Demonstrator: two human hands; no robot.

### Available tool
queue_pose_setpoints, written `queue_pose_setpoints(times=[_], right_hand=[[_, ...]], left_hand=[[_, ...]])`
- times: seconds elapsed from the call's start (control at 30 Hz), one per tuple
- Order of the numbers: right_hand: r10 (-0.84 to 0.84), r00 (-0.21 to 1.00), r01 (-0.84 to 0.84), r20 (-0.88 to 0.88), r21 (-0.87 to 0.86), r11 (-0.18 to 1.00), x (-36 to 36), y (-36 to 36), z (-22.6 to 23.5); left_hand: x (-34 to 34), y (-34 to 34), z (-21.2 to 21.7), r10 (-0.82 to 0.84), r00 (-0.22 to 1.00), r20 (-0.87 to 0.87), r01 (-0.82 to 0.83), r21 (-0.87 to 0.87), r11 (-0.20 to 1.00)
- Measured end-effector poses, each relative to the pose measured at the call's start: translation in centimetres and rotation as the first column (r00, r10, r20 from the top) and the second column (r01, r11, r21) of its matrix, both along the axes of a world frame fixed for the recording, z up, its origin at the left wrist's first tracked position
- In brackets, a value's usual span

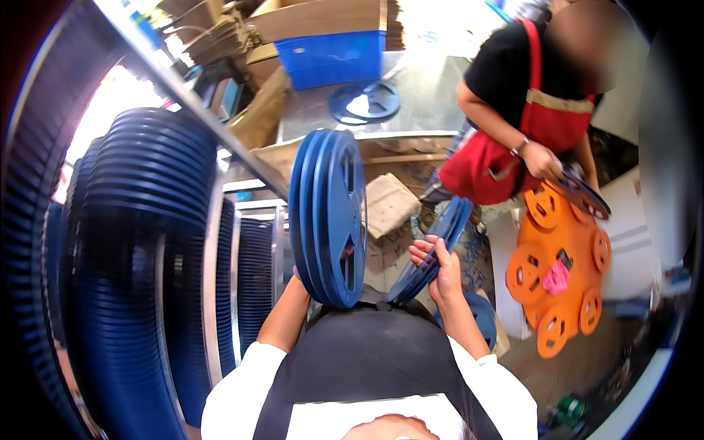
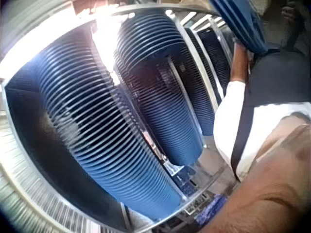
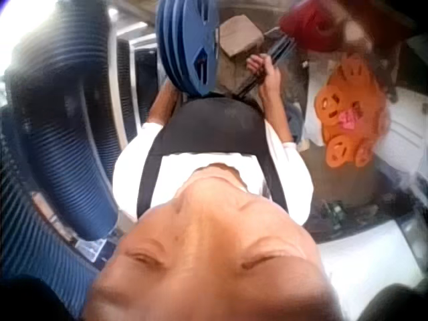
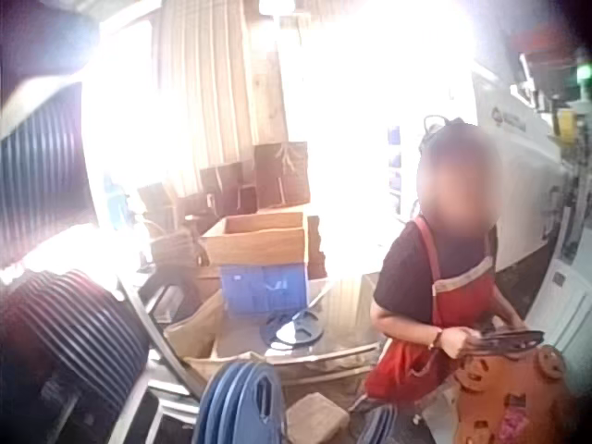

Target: The person repeatedly picks up blue plastic spools from a metal rack and stacks them on a wooden stool. Another person in a red apron is visible nearby, handling similar spools.

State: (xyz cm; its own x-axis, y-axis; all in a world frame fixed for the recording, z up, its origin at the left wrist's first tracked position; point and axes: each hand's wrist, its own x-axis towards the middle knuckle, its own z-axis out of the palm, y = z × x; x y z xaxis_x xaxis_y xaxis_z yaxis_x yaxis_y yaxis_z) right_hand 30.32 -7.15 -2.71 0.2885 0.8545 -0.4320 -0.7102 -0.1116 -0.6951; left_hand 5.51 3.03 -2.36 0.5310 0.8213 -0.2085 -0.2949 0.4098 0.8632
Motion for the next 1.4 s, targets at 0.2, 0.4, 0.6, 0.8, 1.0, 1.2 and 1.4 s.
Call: queue_pose_setpoints(times=[0.2, 0.4, 0.6, 0.8, 1.0, 1.2, 1.4], right_hand=[[0.095, 0.996, -0.095, 0.000, 0.025, 0.995, 0.3, 3.1, -2.5], [0.343, 0.936, -0.344, -0.077, -0.003, 0.939, -0.6, 7.7, -3.0], [0.472, 0.875, -0.475, -0.110, 0.004, 0.880, -2.2, 10.0, -4.4], [0.544, 0.823, -0.549, -0.160, 0.019, 0.836, -4.2, 10.9, -5.1], [0.551, 0.818, -0.554, -0.168, 0.028, 0.832, -5.2, 9.9, -4.9], [0.491, 0.858, -0.498, -0.153, -0.009, 0.867, -5.1, 9.5, -5.4], [0.505, 0.852, -0.511, -0.139, -0.006, 0.860, -5.4, 9.9, -5.9]], left_hand=[[-3.9, -3.3, 11.0, 0.136, 0.991, -0.016, -0.127, 0.261, 0.957], [-9.1, -13.4, 19.9, 0.371, 0.916, -0.156, -0.282, 0.407, 0.869], [-11.4, -21.5, 20.7, 0.770, 0.630, -0.100, -0.667, 0.438, 0.603], [-12.1, -17.5, 19.0, 0.943, 0.332, -0.029, -0.803, 0.515, 0.299], [-14.4, -10.4, 18.4, 0.964, -0.063, -0.260, -0.537, 0.823, 0.187], [-14.9, -5.6, 17.3, 0.972, 0.235, 0.025, -0.909, 0.361, 0.211], [-20.7, -1.3, 12.7, 0.950, 0.263, 0.169, -0.941, 0.260, 0.215]])
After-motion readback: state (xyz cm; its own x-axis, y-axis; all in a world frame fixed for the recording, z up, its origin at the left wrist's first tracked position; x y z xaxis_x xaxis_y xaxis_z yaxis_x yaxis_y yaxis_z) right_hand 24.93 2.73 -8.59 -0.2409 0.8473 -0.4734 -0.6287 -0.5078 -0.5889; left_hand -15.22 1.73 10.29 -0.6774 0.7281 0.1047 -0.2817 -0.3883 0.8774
